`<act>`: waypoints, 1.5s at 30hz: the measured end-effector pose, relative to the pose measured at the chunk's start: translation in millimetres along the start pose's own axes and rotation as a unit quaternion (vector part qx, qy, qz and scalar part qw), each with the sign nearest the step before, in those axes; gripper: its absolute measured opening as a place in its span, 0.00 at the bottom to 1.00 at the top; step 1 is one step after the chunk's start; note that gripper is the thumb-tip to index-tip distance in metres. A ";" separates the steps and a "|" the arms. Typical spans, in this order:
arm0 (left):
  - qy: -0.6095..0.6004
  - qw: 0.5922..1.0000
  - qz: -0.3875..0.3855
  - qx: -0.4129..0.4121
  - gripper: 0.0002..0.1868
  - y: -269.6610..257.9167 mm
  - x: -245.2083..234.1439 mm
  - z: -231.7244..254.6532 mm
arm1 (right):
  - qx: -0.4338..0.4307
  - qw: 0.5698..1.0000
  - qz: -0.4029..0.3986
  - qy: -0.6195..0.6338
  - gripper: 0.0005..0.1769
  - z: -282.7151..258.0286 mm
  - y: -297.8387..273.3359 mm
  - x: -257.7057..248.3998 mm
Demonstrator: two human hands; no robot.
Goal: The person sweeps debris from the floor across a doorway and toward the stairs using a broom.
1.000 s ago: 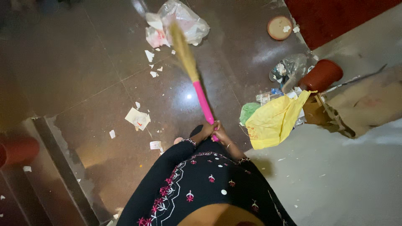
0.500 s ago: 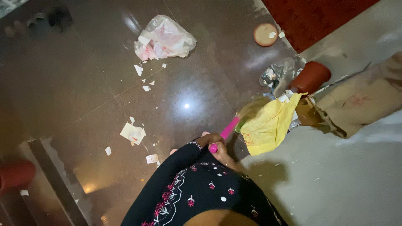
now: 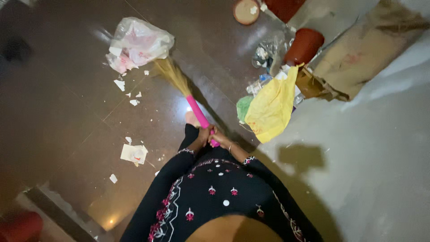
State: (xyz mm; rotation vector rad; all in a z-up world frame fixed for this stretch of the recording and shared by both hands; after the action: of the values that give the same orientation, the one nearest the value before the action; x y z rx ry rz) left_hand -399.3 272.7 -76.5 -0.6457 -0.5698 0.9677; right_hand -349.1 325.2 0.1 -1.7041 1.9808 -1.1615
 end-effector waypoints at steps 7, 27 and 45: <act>0.019 0.989 -0.130 0.064 0.12 -9.0 60.7 92.7 | -0.090 0.985 0.142 0.027 0.41 -25.3 -3.0 -36.9; 0.134 0.937 -0.212 -0.243 0.17 109.8 60.4 89.0 | -0.058 0.915 -0.262 0.303 0.21 -80.1 109.8 -52.1; 0.150 0.957 -0.245 -0.030 0.11 156.4 147.3 242.9 | 0.005 0.962 0.170 0.215 0.11 -118.7 161.4 -161.4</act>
State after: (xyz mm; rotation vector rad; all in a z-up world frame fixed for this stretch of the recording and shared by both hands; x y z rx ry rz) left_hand -588.7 525.1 -1.8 -0.6491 -0.4573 0.3787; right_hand -498.1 516.6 -85.5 -1.1015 2.3859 -1.4944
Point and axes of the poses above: each hand's wrist, its own y-axis towards the middle knuckle, its own x-axis out of the palm, z = x × y, the point moved 9 cm from there along y, towards the middle knuckle, and after that the axes turned 5 degrees about -y, right-handed, at the moved point
